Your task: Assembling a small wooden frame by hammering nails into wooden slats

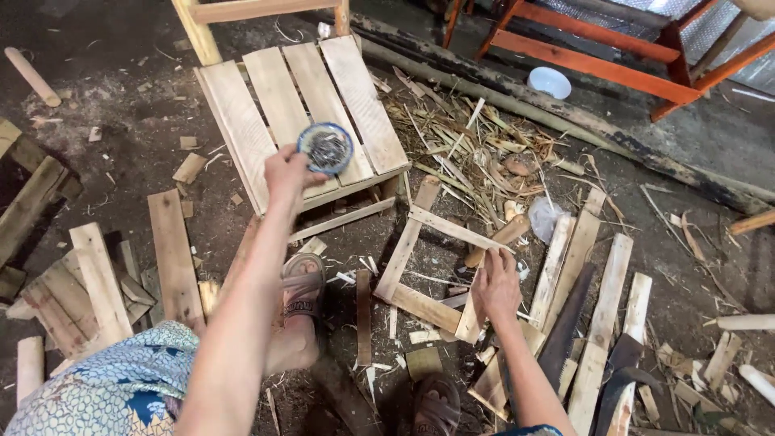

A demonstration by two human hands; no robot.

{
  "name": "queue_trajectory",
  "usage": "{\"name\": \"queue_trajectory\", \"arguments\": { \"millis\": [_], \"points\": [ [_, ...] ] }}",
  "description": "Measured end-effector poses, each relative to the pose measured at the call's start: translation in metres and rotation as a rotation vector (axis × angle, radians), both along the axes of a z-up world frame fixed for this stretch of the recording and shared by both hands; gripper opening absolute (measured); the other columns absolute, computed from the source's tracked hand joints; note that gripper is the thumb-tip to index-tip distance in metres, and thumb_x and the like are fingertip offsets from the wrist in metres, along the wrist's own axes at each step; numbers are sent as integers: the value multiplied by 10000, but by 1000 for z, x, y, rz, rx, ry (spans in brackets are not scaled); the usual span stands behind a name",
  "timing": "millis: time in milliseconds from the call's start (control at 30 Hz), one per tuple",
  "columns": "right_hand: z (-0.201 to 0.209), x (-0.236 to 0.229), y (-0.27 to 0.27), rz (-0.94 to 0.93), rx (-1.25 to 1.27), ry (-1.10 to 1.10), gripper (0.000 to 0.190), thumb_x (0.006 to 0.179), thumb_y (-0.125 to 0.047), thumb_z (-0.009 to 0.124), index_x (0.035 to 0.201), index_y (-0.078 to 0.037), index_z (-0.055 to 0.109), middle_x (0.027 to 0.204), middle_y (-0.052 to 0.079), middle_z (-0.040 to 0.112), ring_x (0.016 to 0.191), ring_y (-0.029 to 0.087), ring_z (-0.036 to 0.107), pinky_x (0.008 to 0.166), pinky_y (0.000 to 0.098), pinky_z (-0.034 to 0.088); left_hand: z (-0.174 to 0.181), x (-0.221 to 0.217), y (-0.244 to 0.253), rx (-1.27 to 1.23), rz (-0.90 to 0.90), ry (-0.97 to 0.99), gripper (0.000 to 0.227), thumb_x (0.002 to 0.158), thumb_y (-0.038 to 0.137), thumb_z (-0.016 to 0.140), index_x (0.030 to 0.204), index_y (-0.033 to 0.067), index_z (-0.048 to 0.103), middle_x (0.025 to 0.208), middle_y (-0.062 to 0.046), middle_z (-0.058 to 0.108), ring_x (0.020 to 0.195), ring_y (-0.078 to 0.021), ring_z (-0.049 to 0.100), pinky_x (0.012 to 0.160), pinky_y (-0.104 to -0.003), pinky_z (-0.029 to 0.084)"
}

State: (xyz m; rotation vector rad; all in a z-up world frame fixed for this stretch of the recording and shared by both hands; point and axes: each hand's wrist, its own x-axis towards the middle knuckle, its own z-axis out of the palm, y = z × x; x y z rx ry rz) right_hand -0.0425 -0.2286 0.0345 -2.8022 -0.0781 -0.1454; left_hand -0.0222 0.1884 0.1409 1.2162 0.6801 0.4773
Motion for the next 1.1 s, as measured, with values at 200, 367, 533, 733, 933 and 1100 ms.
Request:
{"name": "queue_trajectory", "arguments": {
  "millis": [200,367,533,733,933,1100],
  "points": [
    [0,-12,-12,-1,39,-125,424,821,-184,597,1241,-217,555,1315,70,433,1119,353,557,924,436,482,51,-66,-107,-176,-303,-115,458,786,-21,462,1231,-123,436,1014,-194,442,730,-262,617,576,-367,625],
    [77,-41,-36,65,410,-116,312,836,-83,605,1132,-169,653,1157,101,573,1079,286,588,918,381,463,74,-106,-173,-233,-501,-135,430,743,-16,488,1170,-68,480,970,-212,522,676,-241,611,521,-328,607],
    [209,-72,-51,103,871,102,234,896,-35,561,1086,-93,686,973,68,696,857,118,630,785,265,531,103,-144,-210,-239,-697,-131,388,777,7,500,1165,-7,490,1064,-251,577,675,-245,602,491,-313,595],
    [302,-113,-50,281,802,76,138,788,1,664,914,-24,715,939,138,692,855,150,645,754,282,549,130,-170,-237,-271,-904,-134,376,768,30,580,1142,29,544,1132,-235,614,668,-217,657,498,-342,611],
    [317,-135,-35,516,645,42,122,772,-13,658,857,-68,726,1047,211,638,1035,352,601,900,475,485,137,-182,-251,-305,-1043,-274,348,765,-34,555,1113,-11,550,914,-226,636,568,-249,662,473,-357,604],
    [319,-136,-33,574,474,-87,78,766,-97,712,837,-123,731,1154,128,590,1202,322,481,969,399,444,133,-184,-258,-355,-1082,-324,360,779,-35,556,1138,-50,537,885,-242,602,563,-253,651,456,-366,601]
  ]
}}
